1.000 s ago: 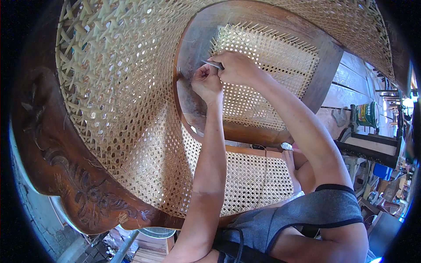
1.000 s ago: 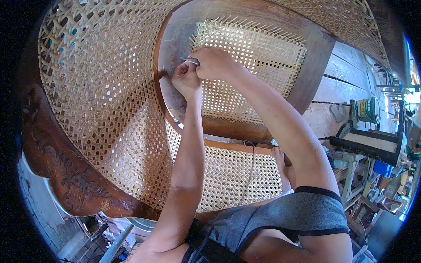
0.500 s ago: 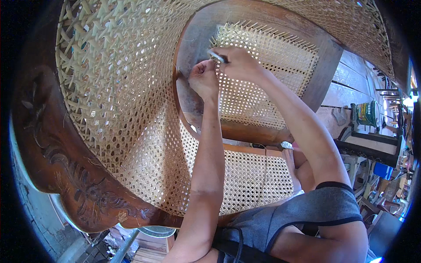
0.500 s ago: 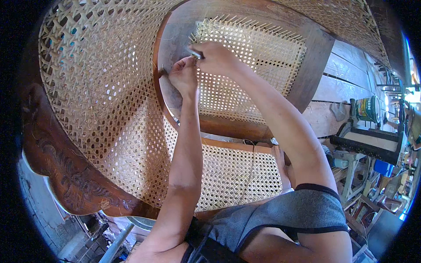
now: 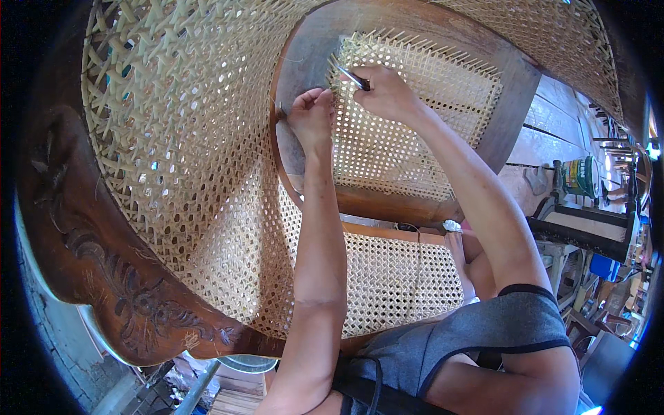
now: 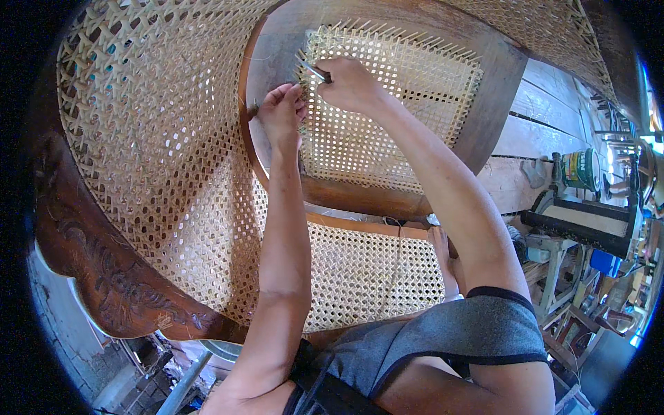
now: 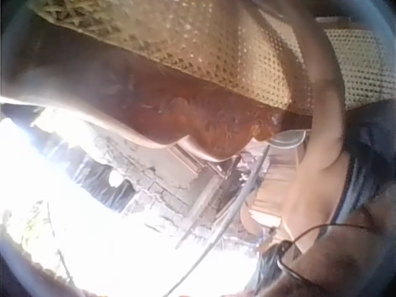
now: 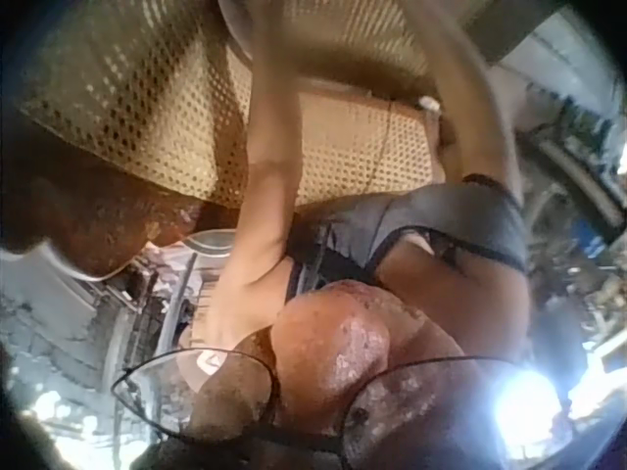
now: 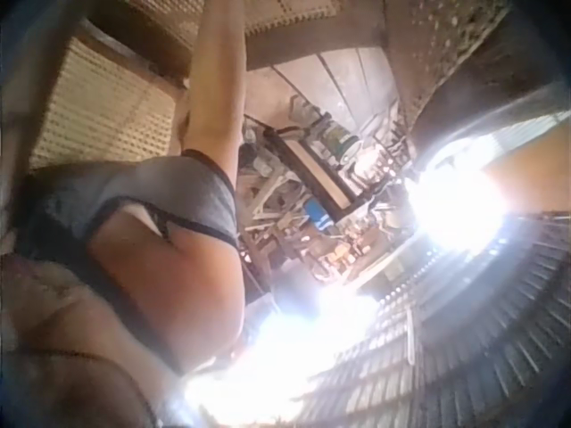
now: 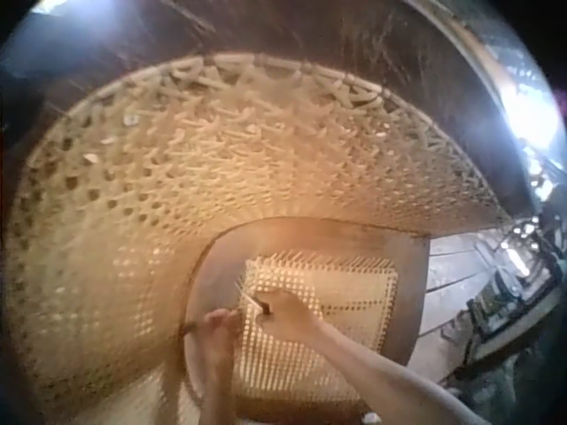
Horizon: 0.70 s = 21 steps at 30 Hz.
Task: The recorder is repairing a woven cane chair using manual tools and weaving material.
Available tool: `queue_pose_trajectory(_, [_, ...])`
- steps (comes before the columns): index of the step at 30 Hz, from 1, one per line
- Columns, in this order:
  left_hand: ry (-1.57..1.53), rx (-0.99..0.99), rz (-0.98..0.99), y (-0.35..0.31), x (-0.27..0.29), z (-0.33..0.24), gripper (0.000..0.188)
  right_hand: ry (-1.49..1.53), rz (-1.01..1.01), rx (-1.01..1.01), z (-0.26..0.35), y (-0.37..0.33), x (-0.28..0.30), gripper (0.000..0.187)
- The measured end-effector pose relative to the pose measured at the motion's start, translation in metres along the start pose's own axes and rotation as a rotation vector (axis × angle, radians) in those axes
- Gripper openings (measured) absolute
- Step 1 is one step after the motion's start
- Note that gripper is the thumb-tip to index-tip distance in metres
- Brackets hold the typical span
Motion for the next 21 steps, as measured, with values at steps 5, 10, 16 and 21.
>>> queue_pose_trajectory(5, [0.105, 0.127, -0.038, 0.008, 0.001, -0.006, 0.011, -0.042, -0.009, 0.012, -0.002, 0.002, 0.0, 0.042])
queue_pose_trajectory(10, [0.055, 0.025, -0.05, 0.001, 0.005, 0.003, 0.013, 0.031, 0.02, -0.083, 0.004, -0.001, 0.003, 0.041])
queue_pose_trajectory(16, [0.25, -0.318, -0.103, 0.003, 0.001, 0.01, 0.011, -0.061, 0.005, 0.048, 0.005, -0.001, -0.003, 0.043])
queue_pose_trajectory(21, [0.123, -0.526, -0.105, -0.01, -0.014, 0.02, 0.019, -0.136, 0.039, 0.169, 0.021, 0.002, 0.0, 0.046])
Point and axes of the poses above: each hand's wrist, its own y-axis towards the middle knuckle, its own x-axis out of the back of the hand, z = x × y, the point moved 2 cm from there along y, towards the middle knuckle, and after that the axes turned 10 degrees about -z, right-handed, at the moved point
